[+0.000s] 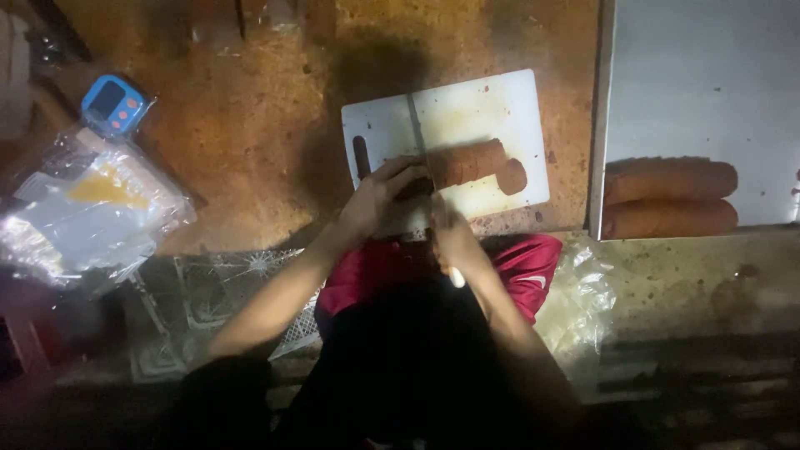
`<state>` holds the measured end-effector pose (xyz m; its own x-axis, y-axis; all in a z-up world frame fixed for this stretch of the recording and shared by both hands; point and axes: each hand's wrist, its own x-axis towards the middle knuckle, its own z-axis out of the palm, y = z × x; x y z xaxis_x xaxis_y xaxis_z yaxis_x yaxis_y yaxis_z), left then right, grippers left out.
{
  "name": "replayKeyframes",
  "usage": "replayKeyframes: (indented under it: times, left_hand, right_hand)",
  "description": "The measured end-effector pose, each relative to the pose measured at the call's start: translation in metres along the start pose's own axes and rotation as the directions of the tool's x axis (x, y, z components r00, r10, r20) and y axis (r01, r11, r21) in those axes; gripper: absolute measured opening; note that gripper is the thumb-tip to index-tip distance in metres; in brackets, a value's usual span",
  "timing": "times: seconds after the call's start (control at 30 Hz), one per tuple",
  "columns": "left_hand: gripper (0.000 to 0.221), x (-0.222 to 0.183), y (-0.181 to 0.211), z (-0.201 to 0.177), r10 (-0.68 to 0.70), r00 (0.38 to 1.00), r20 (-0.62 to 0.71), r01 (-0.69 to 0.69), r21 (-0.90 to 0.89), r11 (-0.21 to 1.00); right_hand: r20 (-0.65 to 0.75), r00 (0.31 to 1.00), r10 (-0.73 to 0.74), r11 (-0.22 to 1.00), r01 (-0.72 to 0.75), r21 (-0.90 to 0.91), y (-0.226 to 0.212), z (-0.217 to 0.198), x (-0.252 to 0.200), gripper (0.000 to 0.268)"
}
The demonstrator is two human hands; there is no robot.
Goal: Slicing long brown rolls into smaller pieces and transferring them to a tray.
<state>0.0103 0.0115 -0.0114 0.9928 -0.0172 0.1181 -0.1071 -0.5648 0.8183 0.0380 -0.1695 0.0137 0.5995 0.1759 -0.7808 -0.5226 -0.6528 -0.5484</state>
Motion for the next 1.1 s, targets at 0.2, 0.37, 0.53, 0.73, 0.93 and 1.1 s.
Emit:
replayKeyframes:
  times: [0.2,0.37,0.53,0.73,0.93,1.1]
  left_hand:
    - [0.056,-0.003,-0.002,0.0,0.036,0.999,0.012,-0.037,0.034,0.999]
    - [0.047,-0.004,0.004,0.001,-0.045,0.999,-0.019,0.044,-0.052,0.998]
    - [0.047,-0.002,0.007,0.002,-0.026,0.996,-0.08,0.028,0.029,0.999]
    - [0.047,-0.024,0.011,-0.019,0.182,0.975,-0.126,-0.195,-0.098,0.976]
    - [0.03,-0.027,0.011,-0.016,0.122,0.987,-0.103,-0.14,-0.187,0.972]
    - [0.052,-0.025,-0.008,-0.003,0.14,0.978,-0.153,-0.153,-0.075,0.985]
  right_hand:
    - [-0.122,0.983,-0.137,0.987,0.146,0.072,0.043,0.007,0.06,0.072]
    - [-0.126,0.988,-0.088,0.979,0.062,-0.192,0.141,0.011,-0.043,0.06]
    - [-0.034,0.999,-0.032,0.957,0.021,-0.288,0.158,-0.008,-0.099,0.079]
    - [-0.065,0.995,0.071,0.954,-0.087,-0.286,0.121,-0.037,-0.147,0.066]
    - [-0.033,0.999,-0.016,0.96,0.006,-0.28,0.073,-0.037,-0.167,0.064]
    - [0.0,1.0,-0.007,0.947,0.007,-0.321,0.07,-0.031,-0.159,0.066]
